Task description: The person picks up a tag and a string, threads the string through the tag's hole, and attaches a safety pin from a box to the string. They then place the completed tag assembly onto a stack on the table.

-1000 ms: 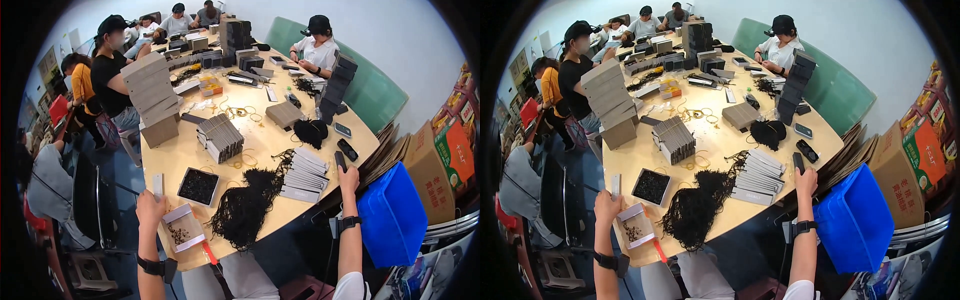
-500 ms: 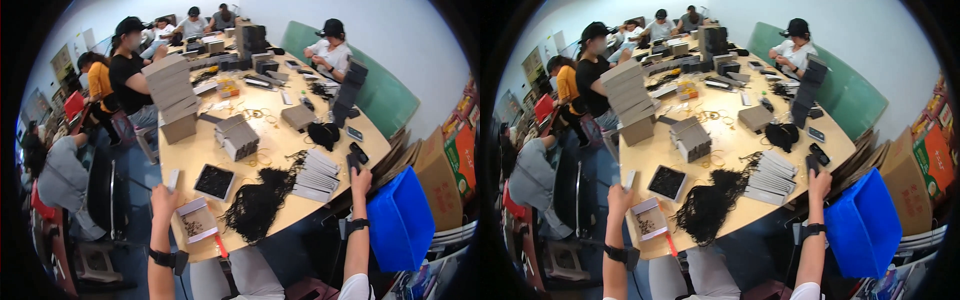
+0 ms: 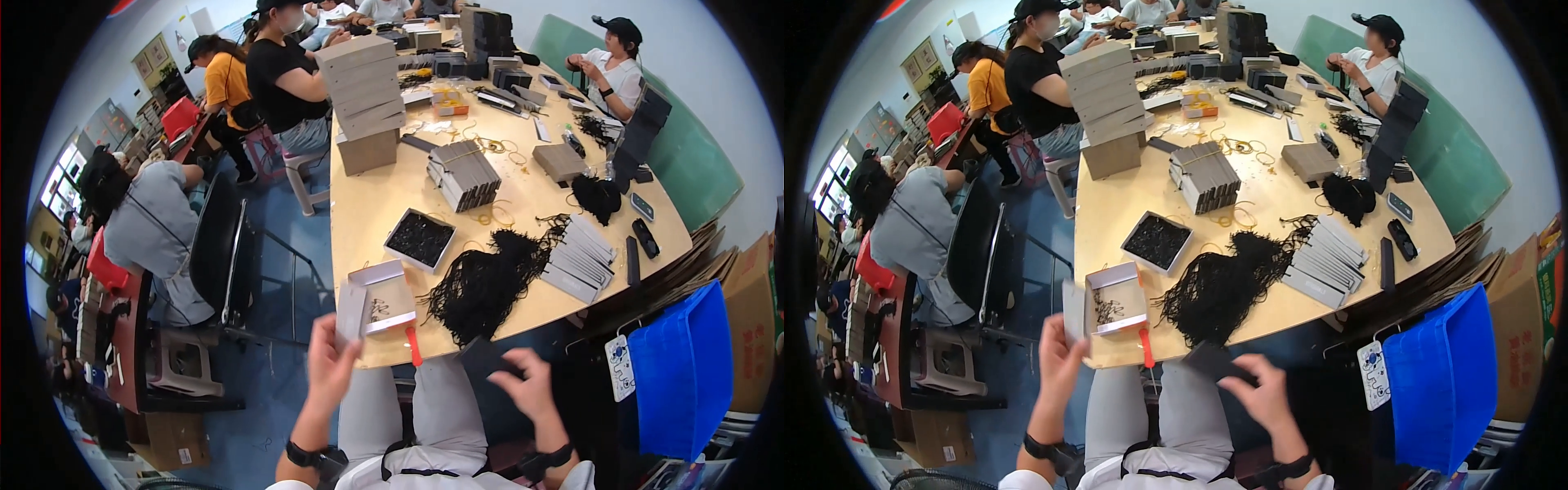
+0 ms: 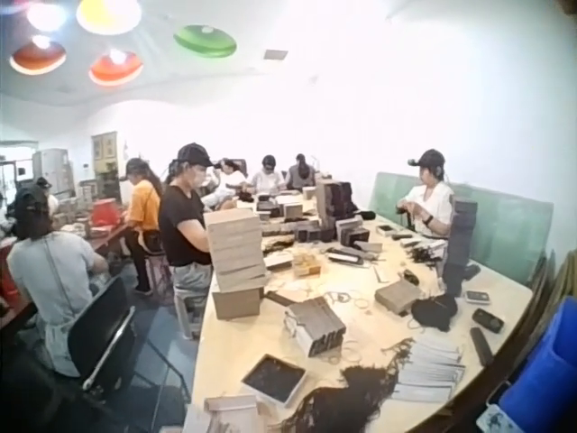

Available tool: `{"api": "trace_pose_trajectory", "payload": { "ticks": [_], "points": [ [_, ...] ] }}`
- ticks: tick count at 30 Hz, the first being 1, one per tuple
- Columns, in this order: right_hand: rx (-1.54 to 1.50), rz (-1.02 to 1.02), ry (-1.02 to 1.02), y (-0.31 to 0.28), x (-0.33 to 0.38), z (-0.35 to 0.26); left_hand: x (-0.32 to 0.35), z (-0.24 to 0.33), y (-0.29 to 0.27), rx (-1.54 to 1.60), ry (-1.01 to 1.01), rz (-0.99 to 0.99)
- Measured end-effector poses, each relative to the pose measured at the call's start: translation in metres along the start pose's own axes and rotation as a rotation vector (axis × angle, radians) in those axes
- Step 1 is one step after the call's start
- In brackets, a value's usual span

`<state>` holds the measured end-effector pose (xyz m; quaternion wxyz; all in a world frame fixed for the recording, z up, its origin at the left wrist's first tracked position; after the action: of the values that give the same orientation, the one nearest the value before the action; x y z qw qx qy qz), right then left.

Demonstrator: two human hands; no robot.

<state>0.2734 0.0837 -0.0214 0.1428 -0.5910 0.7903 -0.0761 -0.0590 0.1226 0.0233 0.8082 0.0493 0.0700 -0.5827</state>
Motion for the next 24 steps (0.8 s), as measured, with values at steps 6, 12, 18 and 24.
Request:
{"api": "trace_pose_trajectory", "payload": {
  "ticks": [6, 12, 18, 24],
  "points": [
    [-0.293, -0.175, 0.196, 0.072, 0.076, 0.048, 0.088, -0.071, -0.02, 0.04, -0.24, 0.015],
    [-0.309, 0.022, 0.192, 0.068, 0.097, 0.071, 0.124, -0.109, -0.035, 0.036, -0.278, -0.023],
    [-0.07, 0.143, -0.078, 0.068, 0.104, 0.069, 0.131, -0.115, -0.024, -0.093, -0.189, -0.159],
    [-0.07, 0.163, -0.151, 0.071, 0.108, 0.063, 0.145, -0.135, -0.02, -0.151, -0.243, -0.218]
  ]
}}
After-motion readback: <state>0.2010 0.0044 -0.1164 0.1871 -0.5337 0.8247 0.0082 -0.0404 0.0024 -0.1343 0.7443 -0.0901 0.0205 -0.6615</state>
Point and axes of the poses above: each hand's wrist, its own x-axis away from the middle knuckle, its own y-axis out of the palm, z = x × y, the point moved 9 cm from there along -x, towards the middle knuckle, and after that the axes turned 12 degrees about z, right-handed, at the moved point
